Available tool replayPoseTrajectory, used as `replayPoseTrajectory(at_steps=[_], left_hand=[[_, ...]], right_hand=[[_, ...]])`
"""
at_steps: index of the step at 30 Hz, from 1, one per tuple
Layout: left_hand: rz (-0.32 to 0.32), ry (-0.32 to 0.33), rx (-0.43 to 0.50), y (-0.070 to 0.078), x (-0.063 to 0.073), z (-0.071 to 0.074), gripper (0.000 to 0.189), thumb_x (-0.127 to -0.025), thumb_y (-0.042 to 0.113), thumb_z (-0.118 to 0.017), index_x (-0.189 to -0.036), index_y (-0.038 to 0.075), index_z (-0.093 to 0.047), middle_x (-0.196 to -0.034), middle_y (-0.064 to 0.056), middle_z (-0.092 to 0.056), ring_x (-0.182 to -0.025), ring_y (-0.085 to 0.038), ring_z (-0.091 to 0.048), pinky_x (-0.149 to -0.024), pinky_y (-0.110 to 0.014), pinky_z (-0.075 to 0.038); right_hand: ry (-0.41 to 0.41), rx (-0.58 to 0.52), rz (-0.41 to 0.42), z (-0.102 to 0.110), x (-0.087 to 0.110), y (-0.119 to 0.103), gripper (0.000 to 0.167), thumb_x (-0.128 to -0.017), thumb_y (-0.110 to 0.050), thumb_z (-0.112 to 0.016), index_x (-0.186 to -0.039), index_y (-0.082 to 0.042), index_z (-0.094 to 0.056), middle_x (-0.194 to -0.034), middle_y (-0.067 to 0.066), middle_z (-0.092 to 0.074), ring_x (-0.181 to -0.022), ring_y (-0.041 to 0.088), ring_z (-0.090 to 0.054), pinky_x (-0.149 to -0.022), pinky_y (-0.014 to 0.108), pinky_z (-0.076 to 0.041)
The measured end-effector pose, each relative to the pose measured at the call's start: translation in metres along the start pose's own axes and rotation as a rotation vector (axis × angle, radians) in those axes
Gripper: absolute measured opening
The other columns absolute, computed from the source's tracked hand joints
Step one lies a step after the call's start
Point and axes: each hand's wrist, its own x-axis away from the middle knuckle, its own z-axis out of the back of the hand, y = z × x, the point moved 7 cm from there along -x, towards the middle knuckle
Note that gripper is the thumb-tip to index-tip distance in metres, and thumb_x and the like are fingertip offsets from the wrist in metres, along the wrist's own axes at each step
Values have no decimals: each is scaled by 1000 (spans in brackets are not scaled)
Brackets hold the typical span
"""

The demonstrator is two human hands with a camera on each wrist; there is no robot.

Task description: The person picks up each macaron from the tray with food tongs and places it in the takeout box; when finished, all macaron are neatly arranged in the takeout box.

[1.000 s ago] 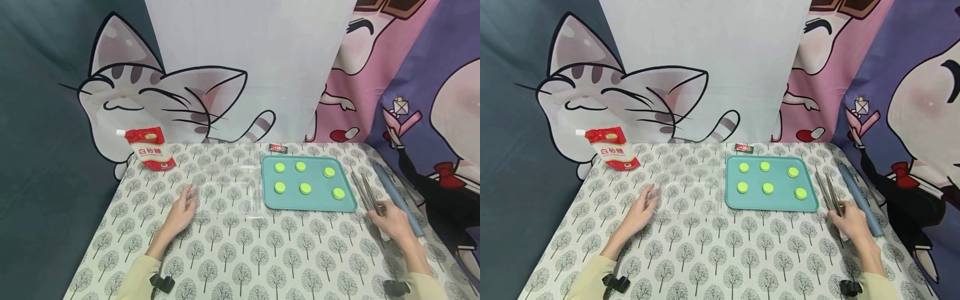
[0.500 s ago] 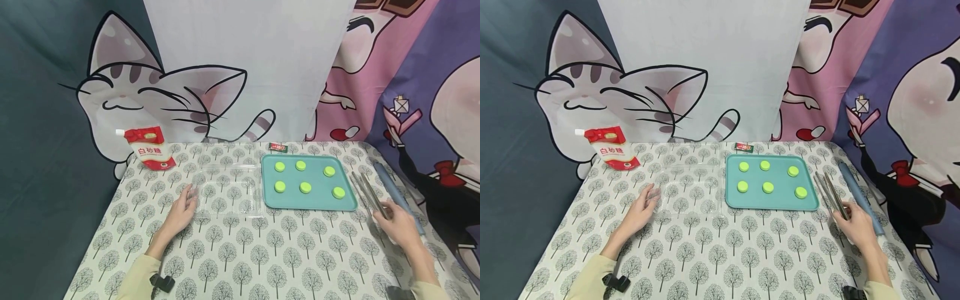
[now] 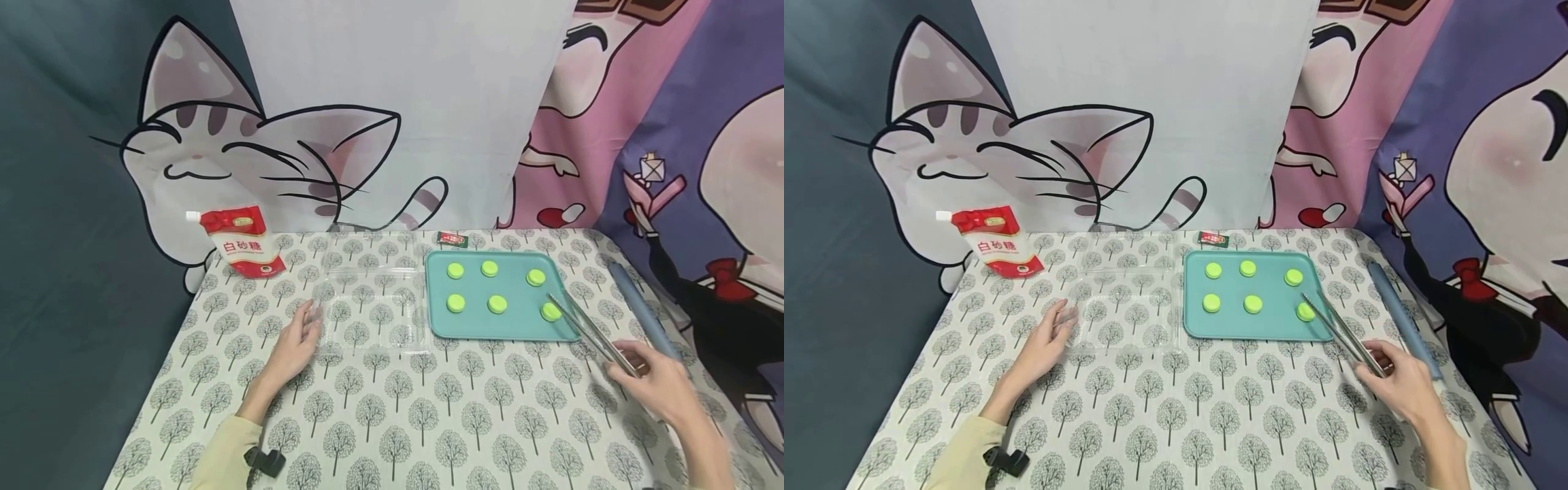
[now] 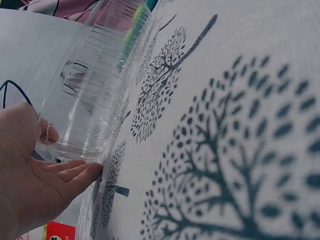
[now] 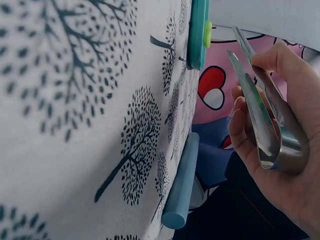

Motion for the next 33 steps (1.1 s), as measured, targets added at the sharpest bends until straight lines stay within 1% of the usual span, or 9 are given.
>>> replayPoseTrajectory(at_steps=[5,9,10,13,16,20,25,30,33], left_hand=[[2,2,6,1,1,1,59,-105,14,-45,-159,1,-23,-154,-26,-44,-135,-44,-53,-118,-52,-38],[6,2,8,1,1,1,60,-105,13,-45,-159,1,-23,-154,-26,-45,-135,-44,-53,-119,-52,-38],[6,2,9,1,1,2,60,-105,13,-45,-159,1,-22,-154,-26,-44,-135,-44,-53,-119,-52,-39],[6,0,10,1,1,2,60,-104,12,-44,-159,0,-22,-154,-26,-44,-135,-44,-52,-119,-51,-38],[9,-1,7,1,1,2,60,-105,13,-44,-159,1,-22,-155,-26,-44,-136,-43,-52,-119,-51,-38],[7,-4,2,1,0,2,59,-105,14,-43,-159,1,-21,-155,-26,-43,-136,-44,-51,-120,-52,-36],[15,-13,6,0,2,1,60,-105,15,-43,-160,2,-21,-156,-25,-43,-137,-43,-51,-119,-51,-37],[12,-13,3,1,3,1,60,-105,15,-44,-160,2,-21,-155,-25,-44,-137,-43,-51,-119,-51,-37],[6,-10,4,2,2,1,60,-105,14,-44,-159,2,-22,-155,-25,-44,-136,-43,-51,-119,-52,-37]], right_hand=[[-14,-8,24,-2,4,-6,43,-79,-23,-82,-118,-9,-70,-84,0,-72,-67,-13,-51,-56,18,-40],[-44,-9,37,-5,7,-7,45,-79,-22,-82,-119,-7,-69,-82,2,-73,-67,-13,-51,-57,20,-43],[-44,-9,43,-6,7,-8,45,-79,-22,-83,-118,-6,-69,-82,2,-72,-67,-13,-52,-57,21,-43],[-28,-8,62,-8,6,-8,43,-76,-18,-84,-115,-6,-70,-79,-4,-71,-67,-13,-52,-59,20,-44],[-13,-4,78,-10,5,-9,41,-74,-17,-84,-111,-7,-71,-78,-7,-70,-68,-14,-51,-59,19,-44],[-13,15,84,-12,4,-9,39,-74,-17,-84,-110,-6,-71,-78,-4,-69,-68,-15,-50,-58,19,-43],[-5,38,84,-12,5,-9,36,-74,-18,-84,-107,-7,-73,-76,-7,-67,-68,-14,-47,-57,21,-41],[12,24,92,-10,4,-10,37,-74,-18,-84,-107,-8,-73,-77,-5,-68,-68,-12,-48,-59,21,-42],[18,13,100,-7,2,-12,37,-74,-18,-84,-108,-8,-73,-76,-7,-67,-68,-12,-48,-60,20,-42]])
